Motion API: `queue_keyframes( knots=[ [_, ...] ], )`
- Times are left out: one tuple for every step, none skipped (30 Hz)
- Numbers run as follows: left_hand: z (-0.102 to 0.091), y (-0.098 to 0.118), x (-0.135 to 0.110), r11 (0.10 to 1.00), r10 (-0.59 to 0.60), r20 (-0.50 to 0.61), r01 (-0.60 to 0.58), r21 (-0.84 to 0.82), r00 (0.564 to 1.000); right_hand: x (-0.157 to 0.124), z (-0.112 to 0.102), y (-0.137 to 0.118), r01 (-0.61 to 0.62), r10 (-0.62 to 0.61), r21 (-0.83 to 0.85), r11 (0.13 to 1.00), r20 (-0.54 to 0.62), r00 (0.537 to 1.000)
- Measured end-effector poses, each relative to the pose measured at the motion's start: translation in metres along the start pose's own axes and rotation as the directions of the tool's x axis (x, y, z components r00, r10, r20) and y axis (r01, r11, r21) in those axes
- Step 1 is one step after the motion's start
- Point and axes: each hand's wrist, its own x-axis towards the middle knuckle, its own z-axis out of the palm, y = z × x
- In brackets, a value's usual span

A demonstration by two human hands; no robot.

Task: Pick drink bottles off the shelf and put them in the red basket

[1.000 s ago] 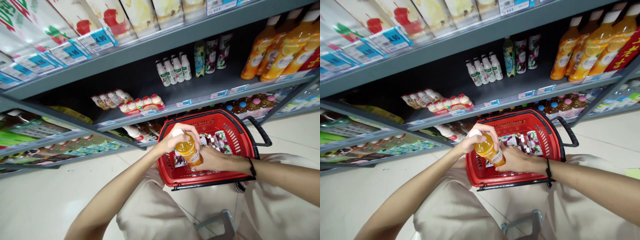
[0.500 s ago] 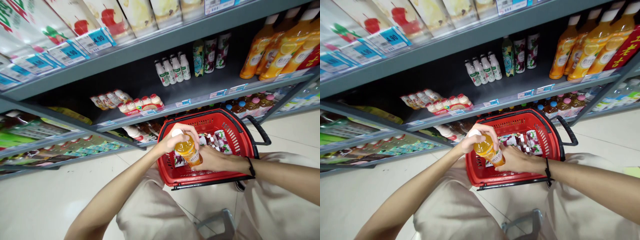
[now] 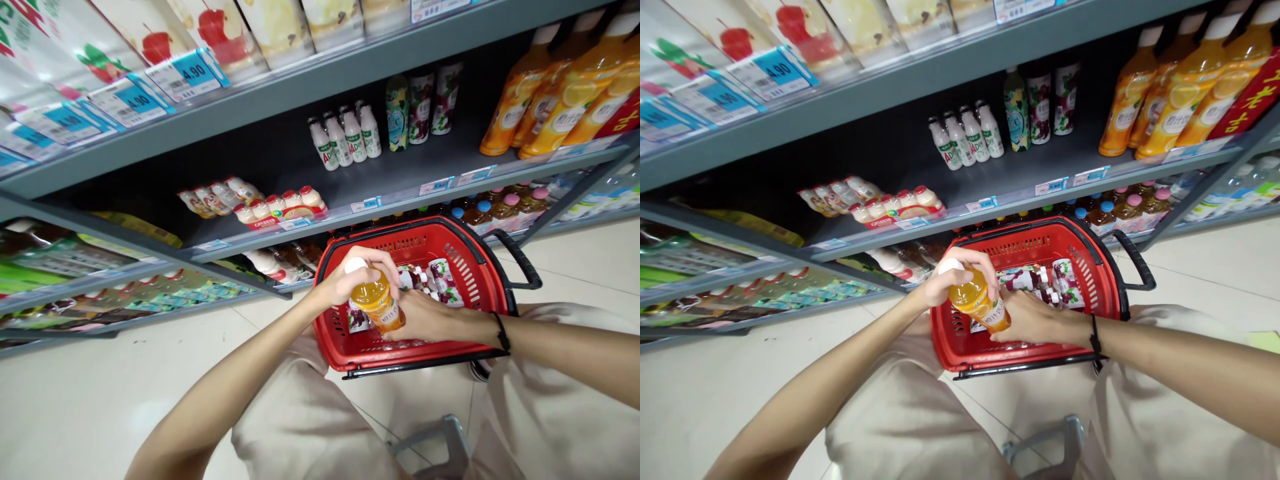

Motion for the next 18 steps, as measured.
queue_keyframes(
  knots=[
    [0.000,0.000,0.000,1.000,-0.001,-0.001,0.001,0.001,1.000,0.000,0.000,0.000,0.004,-0.004,0.000,1.000,0.003,1.000],
    [0.000,0.000,0.000,1.000,-0.003,-0.003,0.003,0.003,1.000,0.000,-0.001,0.000,0.008,-0.008,-0.001,1.000,0.006,1.000],
    [-0.001,-0.001,0.000,1.000,-0.003,-0.004,0.004,0.006,1.000,0.000,-0.001,0.001,0.011,-0.011,-0.004,1.000,0.009,1.000],
    [-0.001,-0.001,0.000,1.000,-0.004,-0.006,0.004,0.009,1.000,0.000,-0.001,0.001,0.015,-0.015,-0.007,1.000,0.012,1.000],
    [-0.001,-0.001,0.000,1.000,-0.004,-0.008,0.004,0.011,1.000,0.001,-0.001,0.002,0.019,-0.019,-0.010,1.000,0.013,1.000],
    [-0.001,-0.001,0.000,1.000,-0.003,-0.010,0.003,0.010,1.000,0.001,0.000,0.004,0.020,-0.020,-0.015,1.000,0.010,1.000],
    [-0.001,-0.001,0.000,1.000,-0.003,-0.012,0.004,0.007,1.000,0.002,0.001,0.005,0.022,-0.022,-0.021,1.000,0.007,1.000],
    [0.000,0.000,0.001,1.000,-0.004,-0.013,0.004,0.004,1.000,0.002,0.002,0.006,0.022,-0.022,-0.031,0.999,0.003,1.000],
    [0.000,0.000,0.001,1.000,-0.006,-0.013,0.006,0.002,1.000,0.003,0.002,0.008,0.021,-0.021,-0.045,0.999,-0.001,1.000],
    [0.000,0.001,0.001,1.000,-0.007,-0.016,0.007,0.001,1.000,0.003,0.003,0.009,0.021,-0.021,-0.058,0.998,-0.002,1.000],
    [0.000,0.001,0.002,1.000,-0.009,-0.018,0.009,0.004,1.000,0.003,0.004,0.010,0.026,-0.026,-0.069,0.997,-0.001,1.000],
    [0.001,0.002,0.002,1.000,-0.009,-0.022,0.009,0.009,1.000,0.003,0.004,0.011,0.033,-0.033,-0.075,0.997,0.002,0.999],
    [0.001,0.002,0.002,1.000,-0.009,-0.026,0.009,0.013,1.000,0.003,0.005,0.011,0.037,-0.037,-0.075,0.996,0.003,0.999],
    [0.001,0.002,0.002,1.000,-0.008,-0.028,0.008,0.016,1.000,0.003,0.005,0.011,0.039,-0.039,-0.070,0.997,0.005,0.999],
    [0.001,0.002,0.003,1.000,-0.007,-0.029,0.008,0.016,1.000,0.003,0.005,0.012,0.041,-0.041,-0.061,0.997,0.005,0.999],
    [0.002,0.001,0.003,1.000,-0.004,-0.031,0.004,0.014,1.000,0.003,0.005,0.012,0.040,-0.040,-0.050,0.998,0.002,0.999],
    [0.002,0.001,0.003,1.000,0.001,-0.037,0.000,0.014,0.999,0.002,0.004,0.012,0.035,-0.036,-0.038,0.999,-0.001,0.999],
    [0.002,0.000,0.003,1.000,0.007,-0.050,-0.006,0.017,0.999,0.002,0.004,0.011,0.034,-0.034,-0.028,0.999,-0.006,0.999]
  ],
)
